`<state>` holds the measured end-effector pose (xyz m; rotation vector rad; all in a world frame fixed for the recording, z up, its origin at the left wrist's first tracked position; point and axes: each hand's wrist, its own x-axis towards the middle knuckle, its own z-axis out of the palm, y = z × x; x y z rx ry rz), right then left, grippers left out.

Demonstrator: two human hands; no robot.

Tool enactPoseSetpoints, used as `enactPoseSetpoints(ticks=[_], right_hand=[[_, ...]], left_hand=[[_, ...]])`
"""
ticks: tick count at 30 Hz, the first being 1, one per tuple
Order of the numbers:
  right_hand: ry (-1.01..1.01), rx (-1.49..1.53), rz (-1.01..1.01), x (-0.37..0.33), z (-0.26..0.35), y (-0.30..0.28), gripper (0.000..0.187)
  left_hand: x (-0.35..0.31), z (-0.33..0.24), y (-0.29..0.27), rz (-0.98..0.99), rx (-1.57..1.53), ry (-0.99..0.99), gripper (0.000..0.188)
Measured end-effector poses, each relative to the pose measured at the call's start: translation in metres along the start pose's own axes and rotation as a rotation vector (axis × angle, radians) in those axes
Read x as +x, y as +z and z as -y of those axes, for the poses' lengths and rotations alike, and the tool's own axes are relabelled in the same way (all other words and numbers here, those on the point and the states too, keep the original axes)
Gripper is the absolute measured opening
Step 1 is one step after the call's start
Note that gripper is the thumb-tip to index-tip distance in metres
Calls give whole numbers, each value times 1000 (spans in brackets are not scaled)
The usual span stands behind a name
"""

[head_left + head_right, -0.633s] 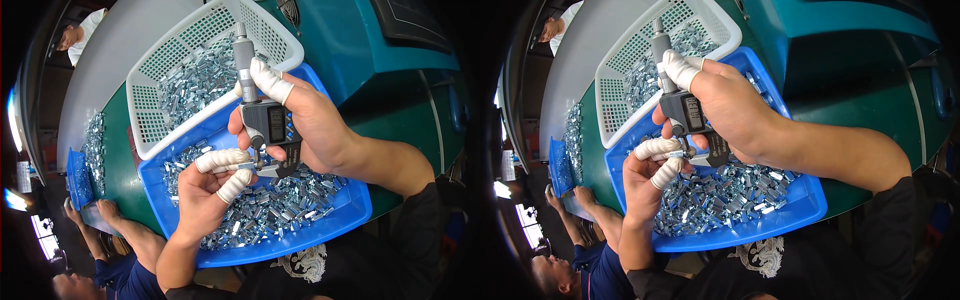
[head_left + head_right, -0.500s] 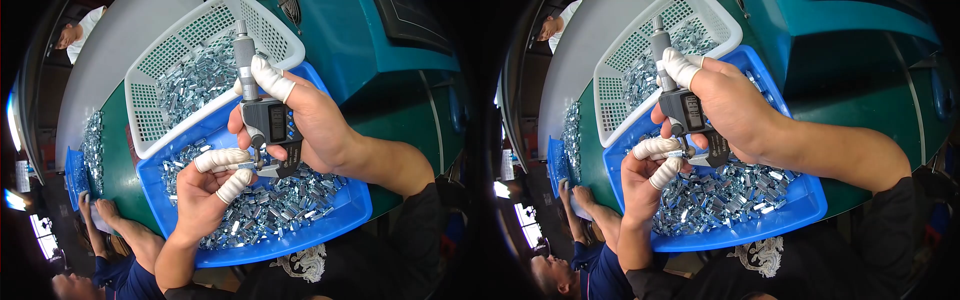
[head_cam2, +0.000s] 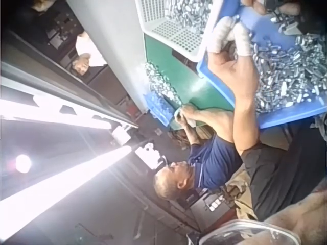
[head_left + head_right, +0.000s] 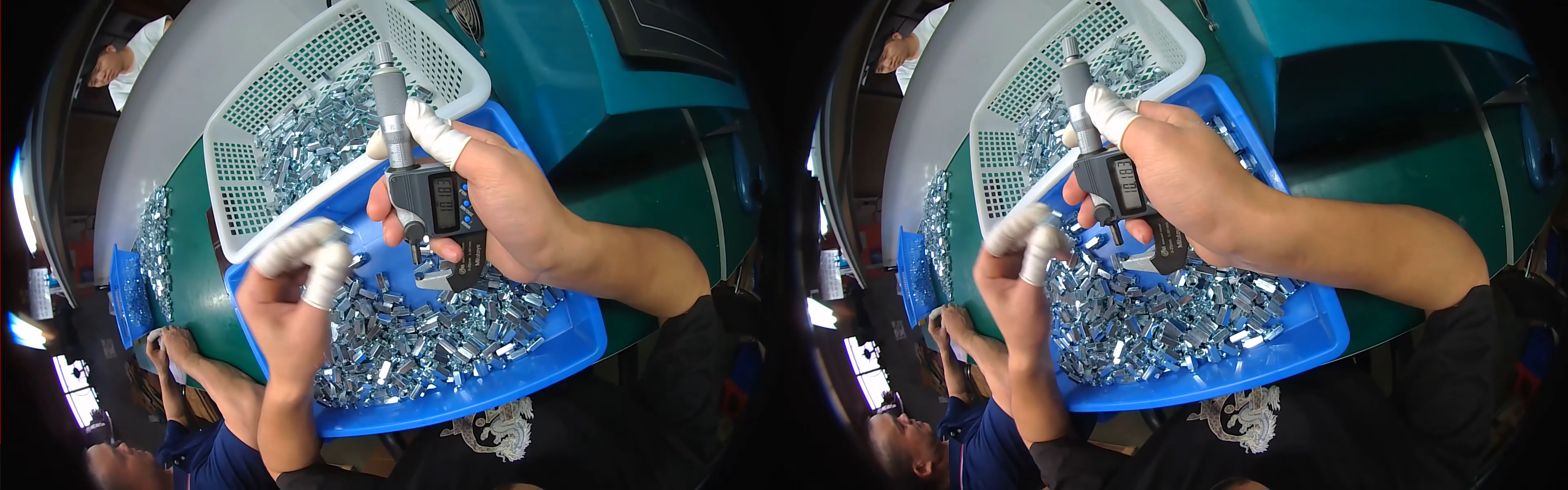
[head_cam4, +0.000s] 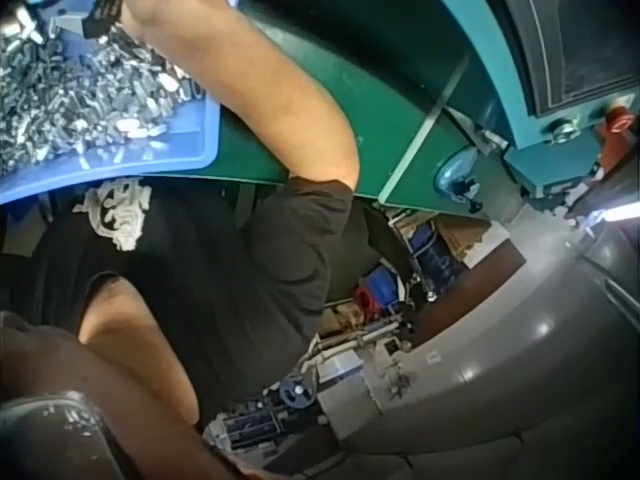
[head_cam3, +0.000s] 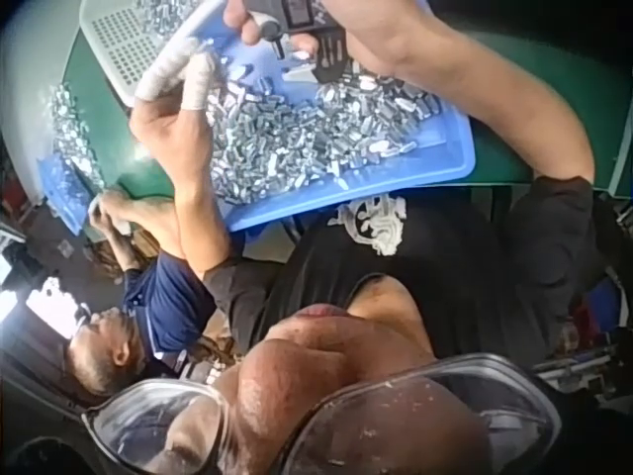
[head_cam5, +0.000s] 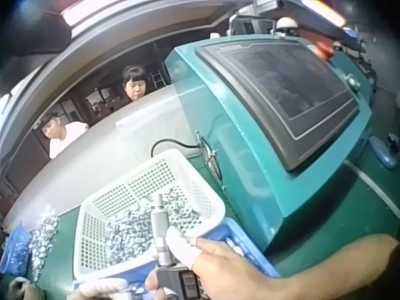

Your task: Measuring the dimensions of small metal components using a digital micrometer for quality control.

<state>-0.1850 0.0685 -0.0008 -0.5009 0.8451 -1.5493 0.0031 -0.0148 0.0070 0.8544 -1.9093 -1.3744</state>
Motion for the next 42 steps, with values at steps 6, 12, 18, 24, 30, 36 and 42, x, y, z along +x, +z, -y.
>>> enactPoseSetpoints(ticks=[6, 12, 18, 24, 30, 36, 42], right_hand=[[-12, -20, -26, 1, -2, -5, 44], [1, -3, -30, 3, -2, 0, 48], [29, 32, -40, 0, 0, -1, 50], [23, 74, -51, 2, -1, 0, 47], [-2, 93, -32, 1, 2, 2, 46], [-1, 150, -29, 2, 0, 0, 47], [0, 169, -17, 1, 0, 1, 48]], left_hand=[[14, 1, 4, -182, -12, 116, 36], [-8, 6, 16, 314, 573, 246, 20], [-9, 24, 30, 415, 702, 291, 26], [-4, 13, 18, 288, 384, 68, 16], [-6, 4, 10, 201, -121, -84, 25], [-9, 7, 14, 334, -264, -205, 24], [-10, 2, 12, 352, -335, -261, 23]])
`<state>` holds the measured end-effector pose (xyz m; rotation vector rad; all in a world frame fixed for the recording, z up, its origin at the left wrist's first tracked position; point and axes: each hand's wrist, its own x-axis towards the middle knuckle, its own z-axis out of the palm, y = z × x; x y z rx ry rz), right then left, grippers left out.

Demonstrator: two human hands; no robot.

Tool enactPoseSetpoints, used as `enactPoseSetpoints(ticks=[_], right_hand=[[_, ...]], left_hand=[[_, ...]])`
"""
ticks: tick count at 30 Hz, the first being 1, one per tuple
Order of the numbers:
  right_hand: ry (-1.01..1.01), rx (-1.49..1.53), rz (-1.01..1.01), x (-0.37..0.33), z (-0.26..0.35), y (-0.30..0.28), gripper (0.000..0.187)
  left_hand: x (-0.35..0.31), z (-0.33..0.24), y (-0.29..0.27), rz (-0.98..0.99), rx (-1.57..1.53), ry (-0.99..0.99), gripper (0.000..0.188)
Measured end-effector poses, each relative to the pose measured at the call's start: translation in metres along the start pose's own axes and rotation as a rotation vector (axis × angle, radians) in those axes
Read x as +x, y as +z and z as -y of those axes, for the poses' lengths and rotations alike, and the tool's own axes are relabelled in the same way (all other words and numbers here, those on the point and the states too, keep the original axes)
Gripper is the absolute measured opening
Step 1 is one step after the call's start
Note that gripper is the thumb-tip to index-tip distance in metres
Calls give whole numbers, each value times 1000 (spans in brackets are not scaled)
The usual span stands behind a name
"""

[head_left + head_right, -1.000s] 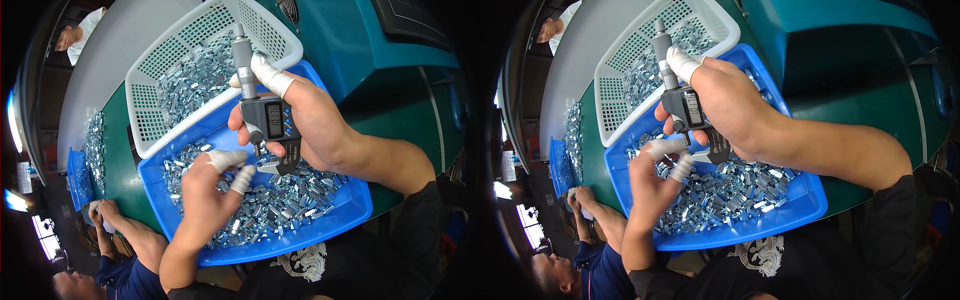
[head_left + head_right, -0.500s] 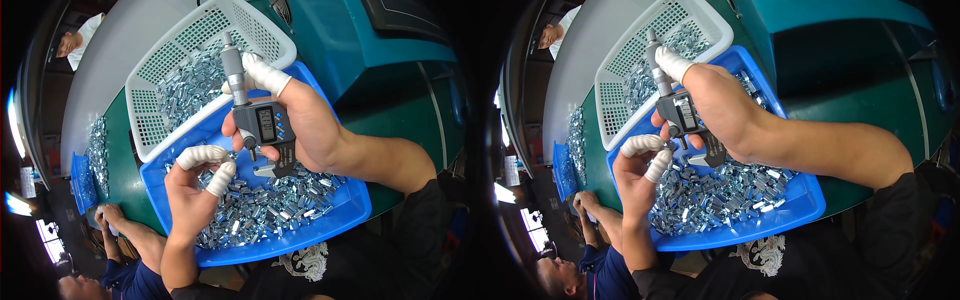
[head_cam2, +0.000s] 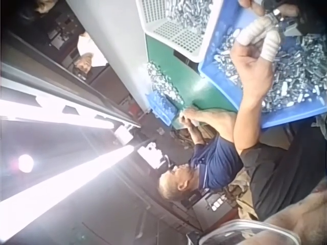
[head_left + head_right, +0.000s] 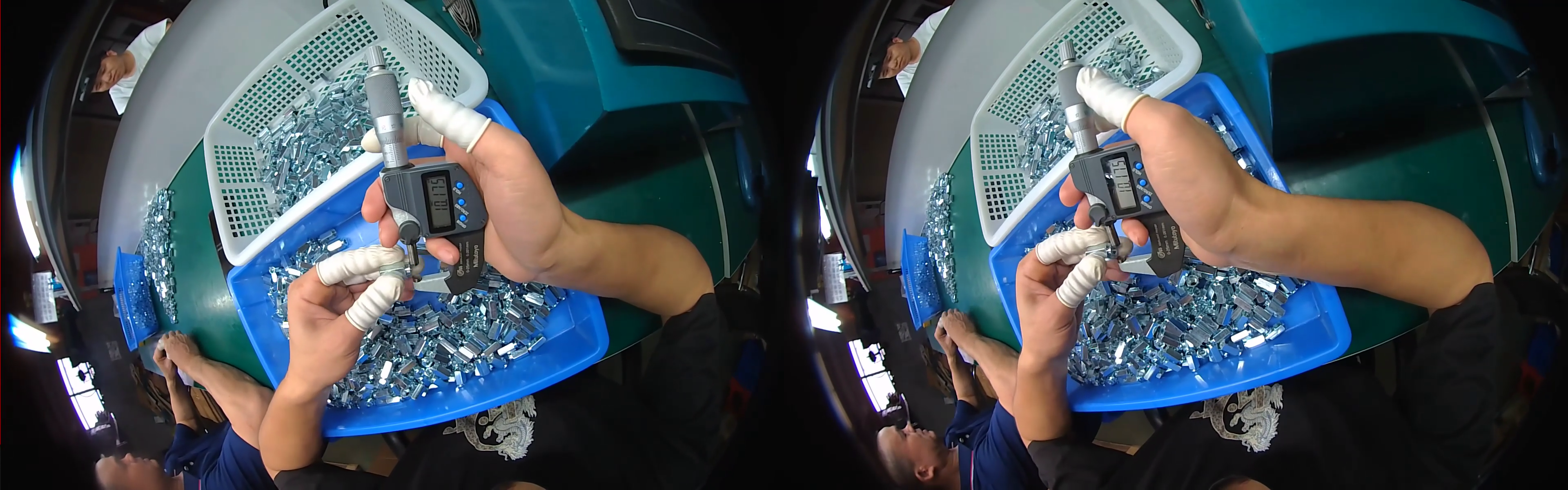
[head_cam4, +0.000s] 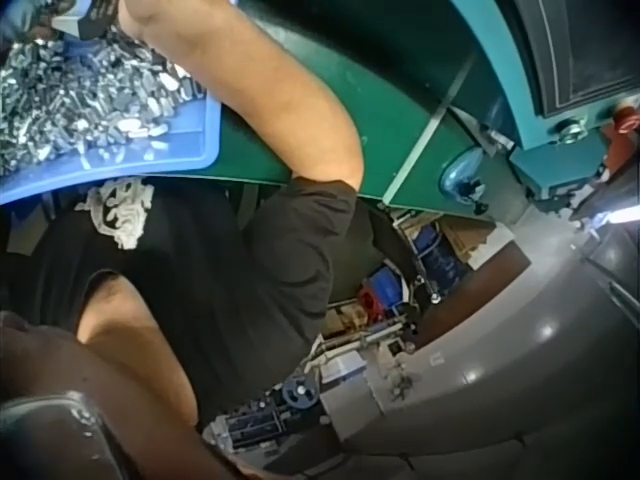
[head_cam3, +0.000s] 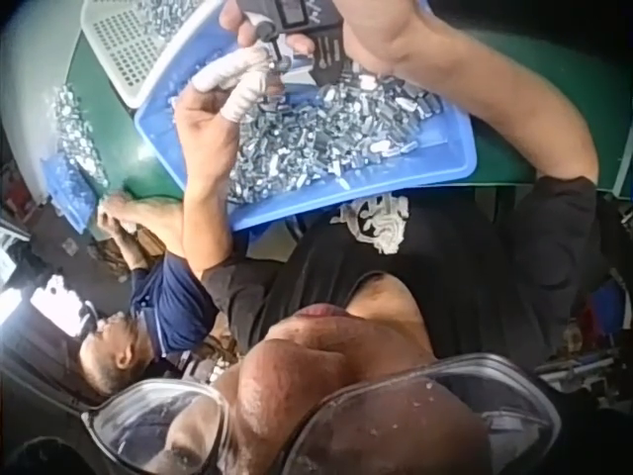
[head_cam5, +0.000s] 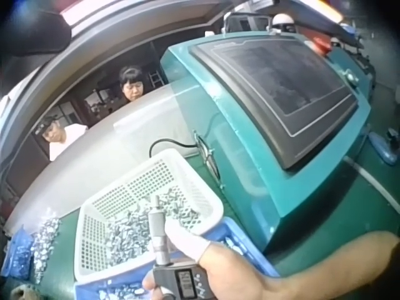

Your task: Measuring the dimensions of small metal components using a digital micrometer for quality control.

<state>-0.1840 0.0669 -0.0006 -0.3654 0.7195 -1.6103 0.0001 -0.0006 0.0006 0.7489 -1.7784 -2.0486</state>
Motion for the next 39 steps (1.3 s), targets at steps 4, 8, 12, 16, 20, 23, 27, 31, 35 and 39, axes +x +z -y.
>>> enactPoseSetpoints(ticks=[4, 8, 12, 16, 20, 23, 27, 31, 35, 39], right_hand=[[22, 16, -19, 0, 1, 1, 46], [16, -9, 26, 1, -2, -4, 44], [18, -114, 47, 0, 0, -5, 47], [9, -68, -10, 2, -2, -2, 39], [6, -99, -16, 1, -2, -2, 39], [36, -143, 20, 0, 0, -3, 45], [43, -31, -51, -1, 2, 2, 42], [33, -41, -21, -1, 1, 0, 47], [55, -60, -59, -1, 2, 1, 44], [13, -181, -3, -1, 1, 0, 38]], left_hand=[[1, -1, 1, 23, 1, -19, 22], [2, 1, 1, 42, 6, -15, 22], [2, 0, 1, 45, 21, -20, 22], [2, 0, 1, 42, -4, -32, 22], [1, 1, 2, 34, -10, -43, 22], [2, 1, 1, 44, -6, -40, 22], [1, 3, 0, 39, -6, -29, 23], [2, 2, 3, 5, -43, -27, 23], [1, 6, 1, -9, 26, -21, 22], [0, 4, -1, -8, 141, -21, 20]])
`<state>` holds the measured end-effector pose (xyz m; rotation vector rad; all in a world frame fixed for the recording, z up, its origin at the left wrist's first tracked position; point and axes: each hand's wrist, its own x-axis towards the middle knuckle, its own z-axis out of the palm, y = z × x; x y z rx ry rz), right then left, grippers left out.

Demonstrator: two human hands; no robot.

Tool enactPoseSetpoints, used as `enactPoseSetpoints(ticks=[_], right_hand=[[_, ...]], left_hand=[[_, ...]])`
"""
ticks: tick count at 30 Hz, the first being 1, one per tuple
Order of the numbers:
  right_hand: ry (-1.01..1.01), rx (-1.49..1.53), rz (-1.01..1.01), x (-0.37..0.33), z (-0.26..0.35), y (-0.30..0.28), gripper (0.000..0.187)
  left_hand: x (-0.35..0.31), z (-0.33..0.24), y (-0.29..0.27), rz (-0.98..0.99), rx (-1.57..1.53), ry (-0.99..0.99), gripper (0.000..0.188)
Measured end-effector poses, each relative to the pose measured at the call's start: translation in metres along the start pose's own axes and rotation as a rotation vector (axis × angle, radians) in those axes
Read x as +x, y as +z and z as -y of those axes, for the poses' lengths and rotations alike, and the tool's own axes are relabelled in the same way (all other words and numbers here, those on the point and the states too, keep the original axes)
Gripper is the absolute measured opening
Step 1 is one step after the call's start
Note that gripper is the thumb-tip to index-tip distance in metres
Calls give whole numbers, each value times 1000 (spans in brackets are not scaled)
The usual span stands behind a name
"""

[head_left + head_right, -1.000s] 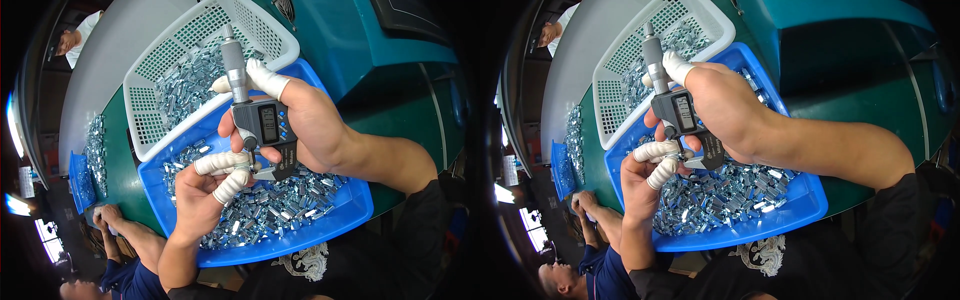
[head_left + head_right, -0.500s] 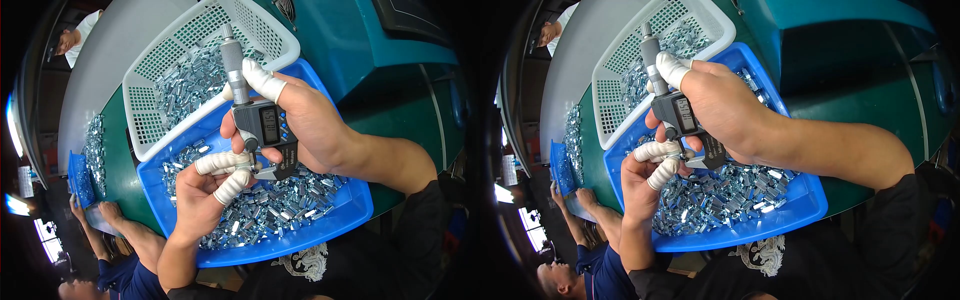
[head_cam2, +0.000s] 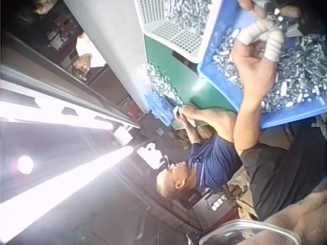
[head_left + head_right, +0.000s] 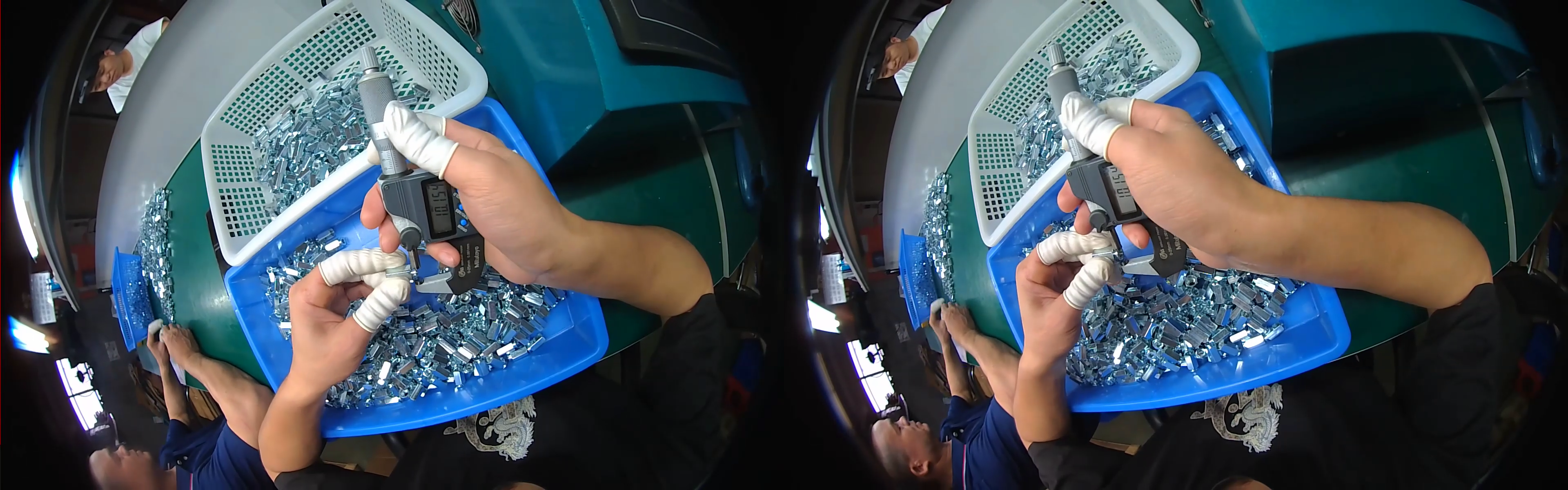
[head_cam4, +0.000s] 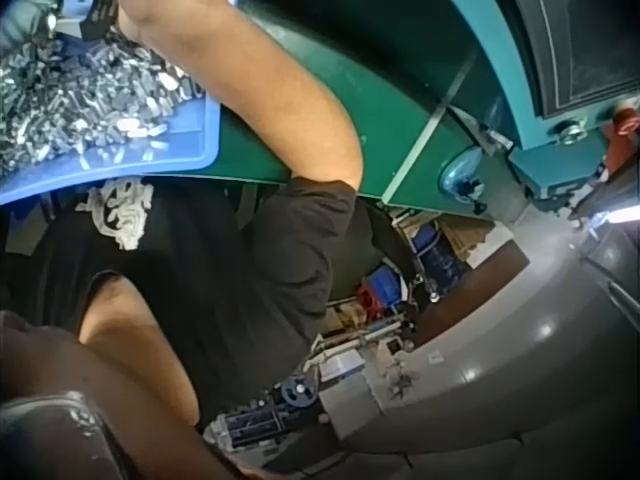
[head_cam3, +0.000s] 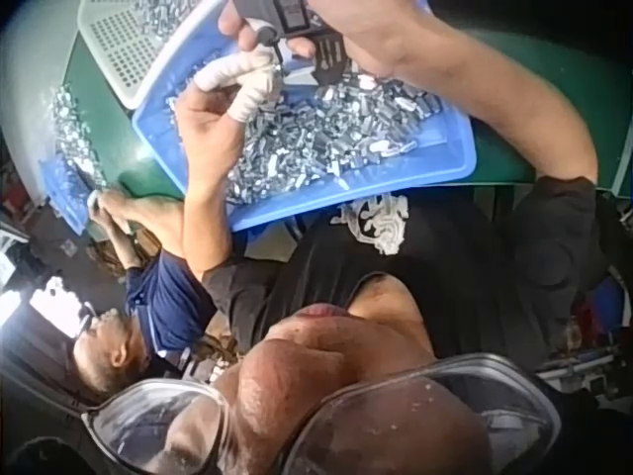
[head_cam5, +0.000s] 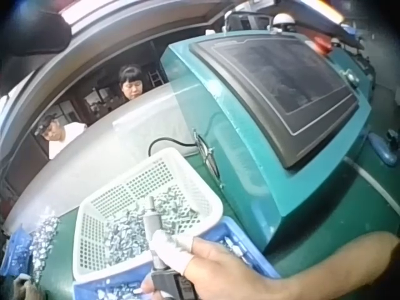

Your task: Measuring the dimensions of small metal components using a digital micrometer for quality control.

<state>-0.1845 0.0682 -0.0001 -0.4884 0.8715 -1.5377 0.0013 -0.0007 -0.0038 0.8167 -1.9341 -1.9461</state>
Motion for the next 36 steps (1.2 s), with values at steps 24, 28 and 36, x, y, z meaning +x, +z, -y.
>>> enactPoseSetpoints(ticks=[24, 28, 36], right_hand=[[58, 49, -27, 1, 1, 0, 48], [58, 32, -4, 1, 0, -3, 49], [57, 43, 10, 1, 0, 0, 48]], left_hand=[[5, 6, 16, 174, 1052, 309, 28], [7, 7, 16, 200, 948, 255, 25], [5, 5, 10, 73, 642, 201, 17]])
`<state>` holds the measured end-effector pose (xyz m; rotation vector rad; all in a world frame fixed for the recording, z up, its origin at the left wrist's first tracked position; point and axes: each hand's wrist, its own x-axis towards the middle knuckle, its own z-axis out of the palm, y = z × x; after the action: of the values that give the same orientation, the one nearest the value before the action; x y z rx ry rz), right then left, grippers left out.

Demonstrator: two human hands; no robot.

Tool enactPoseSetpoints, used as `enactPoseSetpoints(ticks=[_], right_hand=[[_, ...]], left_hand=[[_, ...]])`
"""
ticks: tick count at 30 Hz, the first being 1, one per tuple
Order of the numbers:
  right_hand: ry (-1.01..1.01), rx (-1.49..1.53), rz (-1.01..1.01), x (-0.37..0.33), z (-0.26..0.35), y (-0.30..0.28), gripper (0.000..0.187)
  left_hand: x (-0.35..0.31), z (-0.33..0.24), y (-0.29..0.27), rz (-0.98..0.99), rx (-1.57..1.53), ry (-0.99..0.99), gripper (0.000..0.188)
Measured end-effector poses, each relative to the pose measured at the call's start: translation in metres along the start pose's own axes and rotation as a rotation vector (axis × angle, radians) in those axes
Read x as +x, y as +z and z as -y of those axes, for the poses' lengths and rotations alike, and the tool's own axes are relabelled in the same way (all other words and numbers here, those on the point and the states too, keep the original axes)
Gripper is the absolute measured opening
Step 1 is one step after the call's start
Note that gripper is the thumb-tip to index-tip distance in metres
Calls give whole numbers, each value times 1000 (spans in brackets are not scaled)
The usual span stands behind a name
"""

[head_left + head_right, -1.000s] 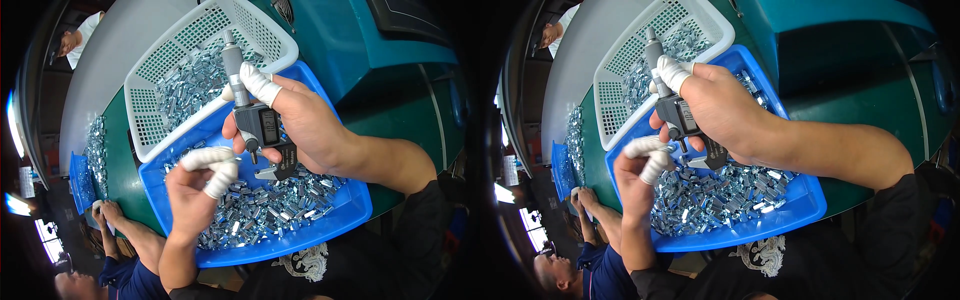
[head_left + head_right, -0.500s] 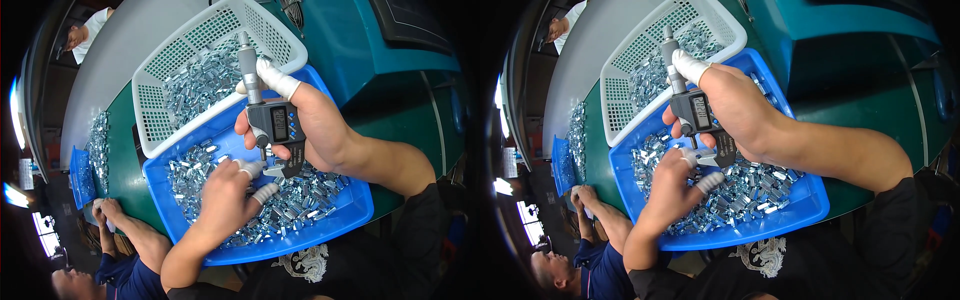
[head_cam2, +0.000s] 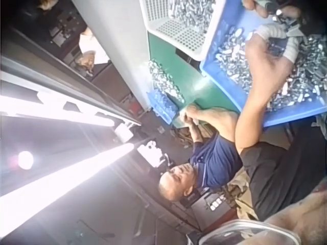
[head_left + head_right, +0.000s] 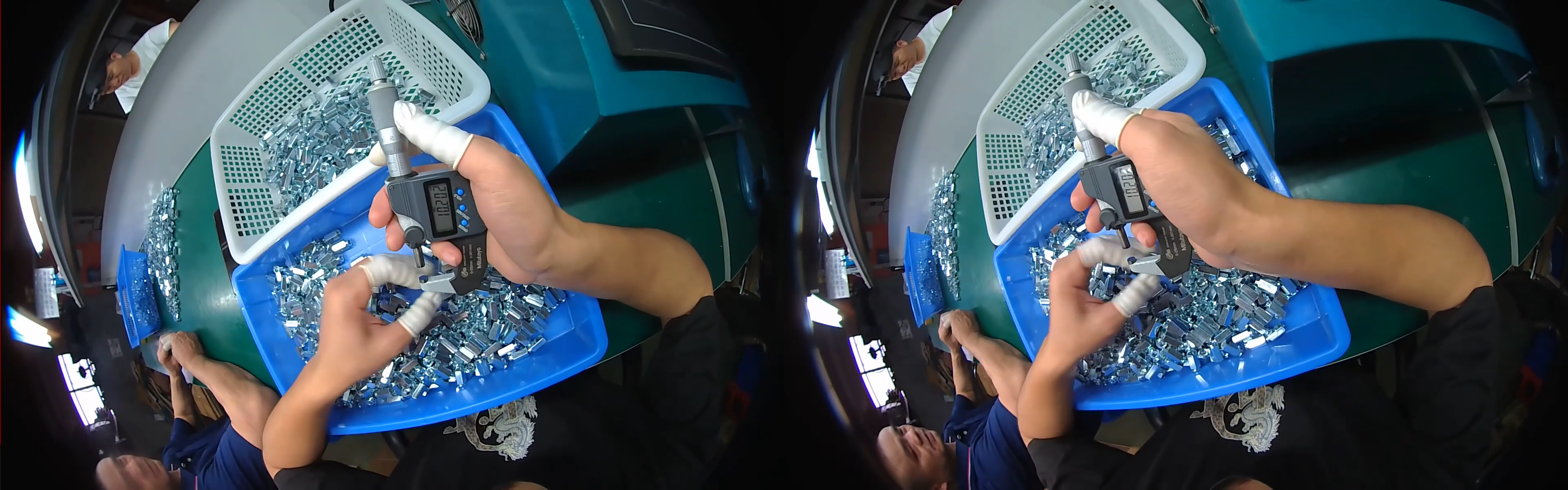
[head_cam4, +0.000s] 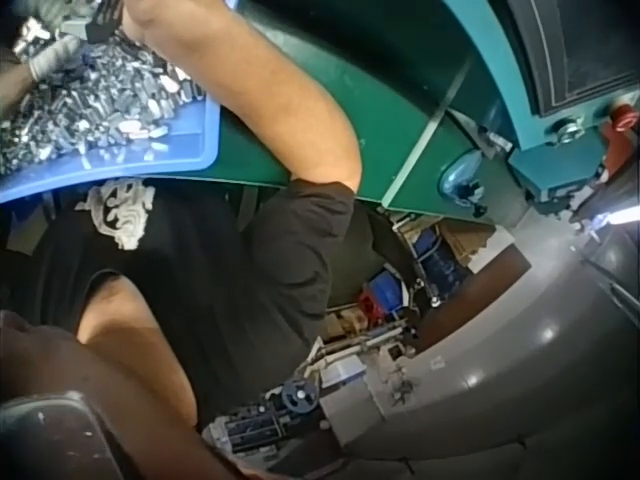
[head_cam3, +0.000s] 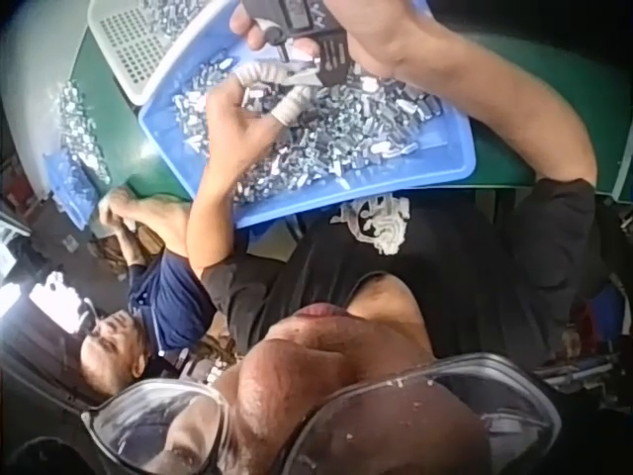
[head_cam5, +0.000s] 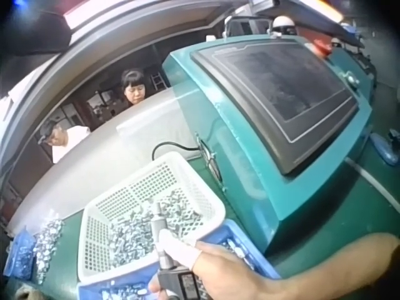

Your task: Measuring the dimensions of small metal components using a digital micrometer for quality control.

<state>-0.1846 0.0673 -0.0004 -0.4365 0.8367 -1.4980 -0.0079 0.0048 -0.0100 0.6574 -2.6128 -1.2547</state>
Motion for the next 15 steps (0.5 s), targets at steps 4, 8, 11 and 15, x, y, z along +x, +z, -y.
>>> enactPoseSetpoints(ticks=[4, 8, 11, 15], right_hand=[[-3, 5, -17, 0, 1, -2, 48], [-1, -1, -22, 0, 1, -2, 47], [-4, 6, -8, 0, 0, -4, 47], [-6, 24, -18, 0, 1, -2, 46]], left_hand=[[0, 7, -7, -106, -414, -32, 16], [1, 0, -6, -148, -501, -138, 20], [0, 4, -6, -131, -457, -105, 22], [-2, 3, -10, -105, -585, -112, 24]])
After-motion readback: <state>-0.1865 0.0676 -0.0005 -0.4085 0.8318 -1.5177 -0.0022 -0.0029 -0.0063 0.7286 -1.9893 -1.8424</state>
